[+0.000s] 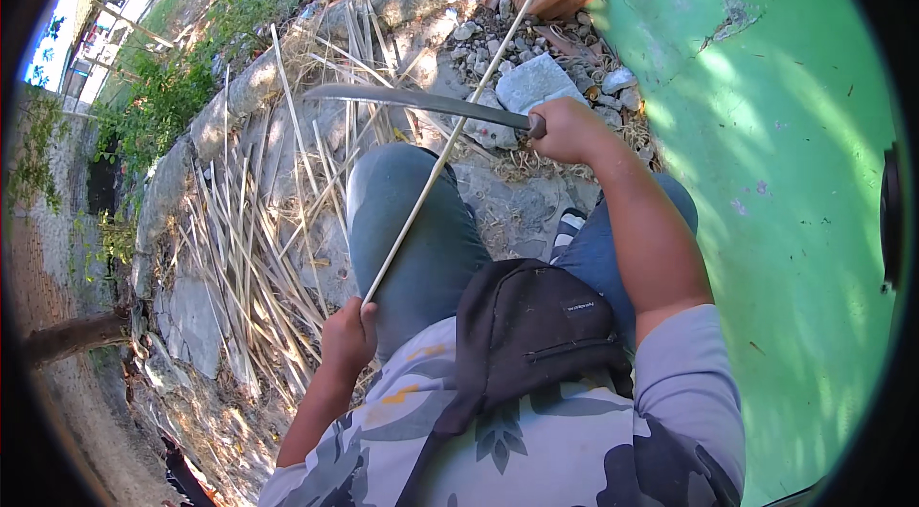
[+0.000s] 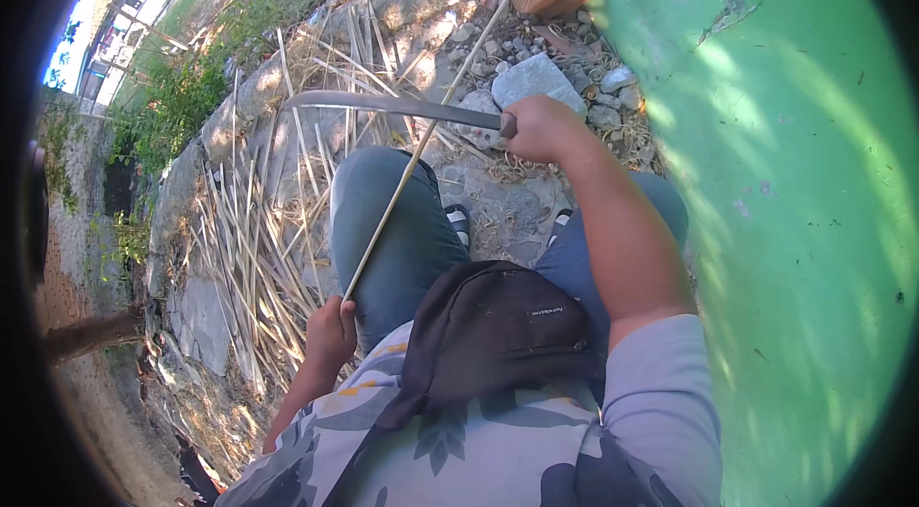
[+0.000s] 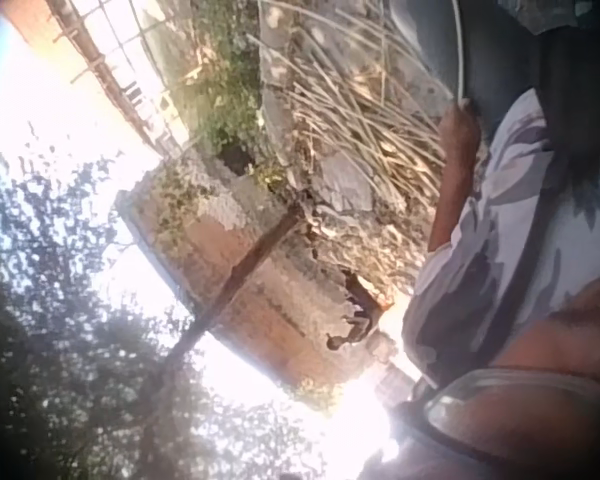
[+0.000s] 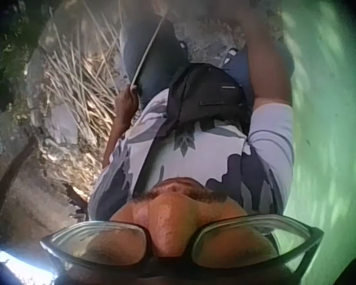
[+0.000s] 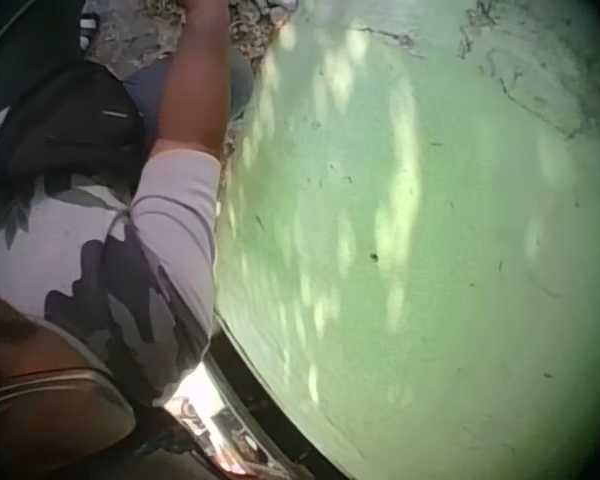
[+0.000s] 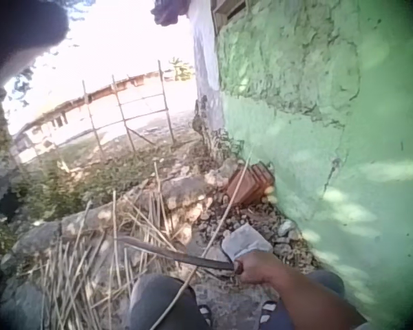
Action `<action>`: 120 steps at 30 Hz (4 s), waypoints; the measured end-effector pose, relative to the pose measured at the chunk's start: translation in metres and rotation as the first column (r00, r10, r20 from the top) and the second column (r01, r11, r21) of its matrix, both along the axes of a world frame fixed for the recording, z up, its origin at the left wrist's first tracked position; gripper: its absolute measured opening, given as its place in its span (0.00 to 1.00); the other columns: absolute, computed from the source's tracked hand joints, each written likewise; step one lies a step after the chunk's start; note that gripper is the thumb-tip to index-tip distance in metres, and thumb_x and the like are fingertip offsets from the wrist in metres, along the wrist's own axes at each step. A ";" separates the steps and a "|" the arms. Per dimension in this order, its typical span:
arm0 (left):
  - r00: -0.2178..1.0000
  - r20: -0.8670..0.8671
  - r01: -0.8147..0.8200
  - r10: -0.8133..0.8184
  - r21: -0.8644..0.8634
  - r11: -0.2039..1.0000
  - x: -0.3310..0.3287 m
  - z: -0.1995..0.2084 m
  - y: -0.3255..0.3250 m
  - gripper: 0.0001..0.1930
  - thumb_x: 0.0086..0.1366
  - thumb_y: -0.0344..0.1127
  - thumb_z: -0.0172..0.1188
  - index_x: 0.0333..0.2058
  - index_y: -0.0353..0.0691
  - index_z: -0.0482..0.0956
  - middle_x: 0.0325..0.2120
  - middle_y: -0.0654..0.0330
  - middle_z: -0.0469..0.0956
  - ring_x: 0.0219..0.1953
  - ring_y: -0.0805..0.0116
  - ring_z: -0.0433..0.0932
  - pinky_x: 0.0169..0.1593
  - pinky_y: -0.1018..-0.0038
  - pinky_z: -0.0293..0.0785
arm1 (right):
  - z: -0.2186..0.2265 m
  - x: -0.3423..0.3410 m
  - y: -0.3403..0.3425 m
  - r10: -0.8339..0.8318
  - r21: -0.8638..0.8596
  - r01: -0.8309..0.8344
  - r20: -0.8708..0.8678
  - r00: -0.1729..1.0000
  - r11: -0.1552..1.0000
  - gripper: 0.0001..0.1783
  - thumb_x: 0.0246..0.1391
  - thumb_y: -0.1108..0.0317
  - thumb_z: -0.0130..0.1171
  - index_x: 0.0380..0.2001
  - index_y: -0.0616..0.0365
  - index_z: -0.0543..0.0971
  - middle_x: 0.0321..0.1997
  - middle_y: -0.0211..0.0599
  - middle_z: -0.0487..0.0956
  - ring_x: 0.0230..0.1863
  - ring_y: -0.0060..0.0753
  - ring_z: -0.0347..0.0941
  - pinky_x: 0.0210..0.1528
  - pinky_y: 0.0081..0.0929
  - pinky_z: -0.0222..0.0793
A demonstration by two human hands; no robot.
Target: The person shaves a bamboo strip with a machete, reaches down to pick up another bamboo strip from the ground, and shaves it with the machete.
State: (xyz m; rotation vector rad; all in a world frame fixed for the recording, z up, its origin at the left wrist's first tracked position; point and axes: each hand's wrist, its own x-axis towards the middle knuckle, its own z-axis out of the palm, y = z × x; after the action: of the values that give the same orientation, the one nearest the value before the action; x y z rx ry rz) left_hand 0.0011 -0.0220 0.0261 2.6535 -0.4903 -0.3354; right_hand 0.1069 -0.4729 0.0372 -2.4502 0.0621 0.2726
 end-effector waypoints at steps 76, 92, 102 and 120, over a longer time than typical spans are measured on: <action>0.987 -0.156 0.021 -0.032 -0.072 0.997 0.023 -0.013 0.021 0.17 0.73 0.44 0.50 0.29 0.36 0.70 0.18 0.42 0.72 0.24 0.35 0.74 0.28 0.51 0.68 | 0.014 -0.006 0.024 0.086 -0.236 -0.020 0.270 0.959 0.971 0.09 0.45 0.61 0.63 0.29 0.52 0.81 0.27 0.45 0.81 0.32 0.53 0.79 0.34 0.44 0.73; 0.998 -0.064 0.027 -0.028 -0.006 1.000 0.021 -0.008 0.016 0.17 0.73 0.44 0.50 0.29 0.36 0.69 0.20 0.40 0.73 0.26 0.33 0.74 0.29 0.48 0.68 | 0.024 -0.010 0.026 0.147 -0.428 -0.107 0.063 0.987 0.897 0.11 0.45 0.60 0.63 0.34 0.48 0.84 0.34 0.44 0.83 0.40 0.50 0.80 0.43 0.44 0.76; 0.998 -0.011 0.060 -0.059 0.059 0.996 0.020 -0.006 0.015 0.16 0.72 0.43 0.51 0.29 0.37 0.69 0.19 0.41 0.73 0.24 0.34 0.74 0.28 0.48 0.69 | -0.001 -0.008 0.005 -0.046 -0.167 0.065 0.119 0.992 0.984 0.09 0.42 0.62 0.63 0.30 0.49 0.83 0.29 0.45 0.82 0.35 0.51 0.80 0.39 0.42 0.74; 0.994 0.096 0.038 -0.051 0.130 0.991 0.009 -0.004 0.015 0.16 0.71 0.44 0.52 0.28 0.38 0.67 0.17 0.45 0.73 0.21 0.38 0.74 0.24 0.50 0.69 | 0.005 -0.014 -0.002 0.114 -0.338 -0.063 0.132 0.985 0.939 0.10 0.44 0.61 0.62 0.32 0.49 0.83 0.28 0.46 0.82 0.34 0.52 0.80 0.38 0.44 0.75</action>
State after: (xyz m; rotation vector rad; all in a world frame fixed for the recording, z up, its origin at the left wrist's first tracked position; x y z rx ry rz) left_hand 0.0104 -0.0066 0.0220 2.7978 -0.5781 -0.2571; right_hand 0.0932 -0.4745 0.0420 -2.8082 -0.0742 0.1225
